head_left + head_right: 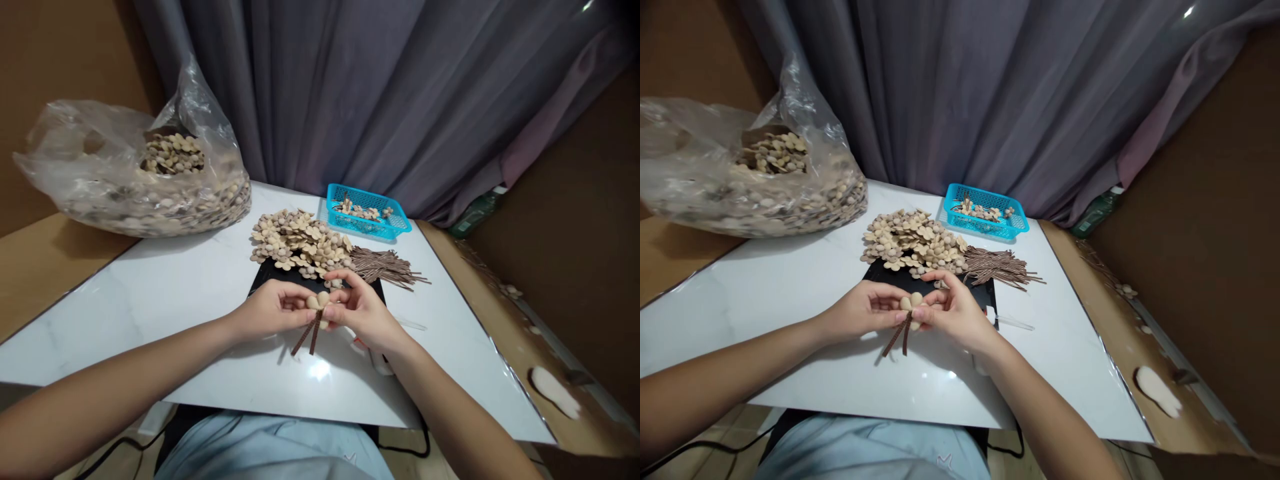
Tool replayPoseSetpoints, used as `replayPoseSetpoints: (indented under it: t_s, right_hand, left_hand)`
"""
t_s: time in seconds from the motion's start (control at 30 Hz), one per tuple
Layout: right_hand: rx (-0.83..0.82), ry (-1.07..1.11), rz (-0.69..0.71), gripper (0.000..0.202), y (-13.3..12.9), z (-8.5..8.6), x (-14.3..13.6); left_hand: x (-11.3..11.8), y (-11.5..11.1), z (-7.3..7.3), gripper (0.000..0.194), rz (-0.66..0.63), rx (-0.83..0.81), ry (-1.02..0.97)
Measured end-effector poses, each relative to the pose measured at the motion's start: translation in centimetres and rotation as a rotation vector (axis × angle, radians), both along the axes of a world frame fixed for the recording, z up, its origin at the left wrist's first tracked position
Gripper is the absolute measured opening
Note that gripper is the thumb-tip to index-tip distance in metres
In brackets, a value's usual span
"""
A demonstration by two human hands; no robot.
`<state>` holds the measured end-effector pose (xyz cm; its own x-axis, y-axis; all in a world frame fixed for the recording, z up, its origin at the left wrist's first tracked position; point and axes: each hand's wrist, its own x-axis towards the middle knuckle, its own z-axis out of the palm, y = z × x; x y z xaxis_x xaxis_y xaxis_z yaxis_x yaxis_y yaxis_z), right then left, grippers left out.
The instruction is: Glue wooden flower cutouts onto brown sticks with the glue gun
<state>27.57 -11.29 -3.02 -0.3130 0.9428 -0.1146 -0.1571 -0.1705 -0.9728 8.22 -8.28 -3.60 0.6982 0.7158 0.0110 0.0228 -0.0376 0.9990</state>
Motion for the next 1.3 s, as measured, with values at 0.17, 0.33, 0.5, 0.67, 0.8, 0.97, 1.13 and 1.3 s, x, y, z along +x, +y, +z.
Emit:
replayPoseSetpoints:
  t_s: [0.17, 0.33, 0.5, 0.67, 0.8, 0.97, 1.13, 1.3]
  right_hand:
    - [0.185, -0.082, -0.038, 0.030, 0.3, -0.5, 0.7]
    - [1.069, -0.590, -0.272, 0.011, 0.4, -0.7, 2.6]
    - [1.497, -0.872, -0.093, 0.033, 0.4, -1.1, 3.0]
    - [1.449, -0.806, -0.043, 0.028, 0.3, -1.3, 1.8]
    - [1.156, -0.592, -0.131, 0.017, -0.1, -0.8, 1.0]
    - [0.458, -0.309, -0.108, 0.012, -0.5, -0.9, 0.4]
    - [0.107, -0.038, 0.005, 0.022, -0.2, -0.8, 0.0]
    - [0.017, 0.016, 0.026, 0.026, -0.4, -0.4, -0.2]
  left_hand:
    - [-0.1, 0.2, -0.3, 0.023, 0.065, -0.110, -0.019]
    - [0.0, 0.2, -0.3, 0.024, 0.113, -0.182, -0.045]
    - [0.3, 0.2, -0.1, 0.026, 0.142, -0.275, -0.085]
    - [0.1, 0.1, 0.0, 0.031, 0.113, -0.214, -0.033]
    - [-0.5, -0.4, -0.1, 0.038, 0.250, 0.279, 0.041]
    - [-0.6, -0.9, -0.3, 0.026, 0.225, 0.434, 0.050]
    - [-0.1, -0.7, -0.3, 0.017, 0.185, 0.117, -0.016]
    - [0.0, -0.8, -0.8, 0.020, 0.180, 0.013, -0.099]
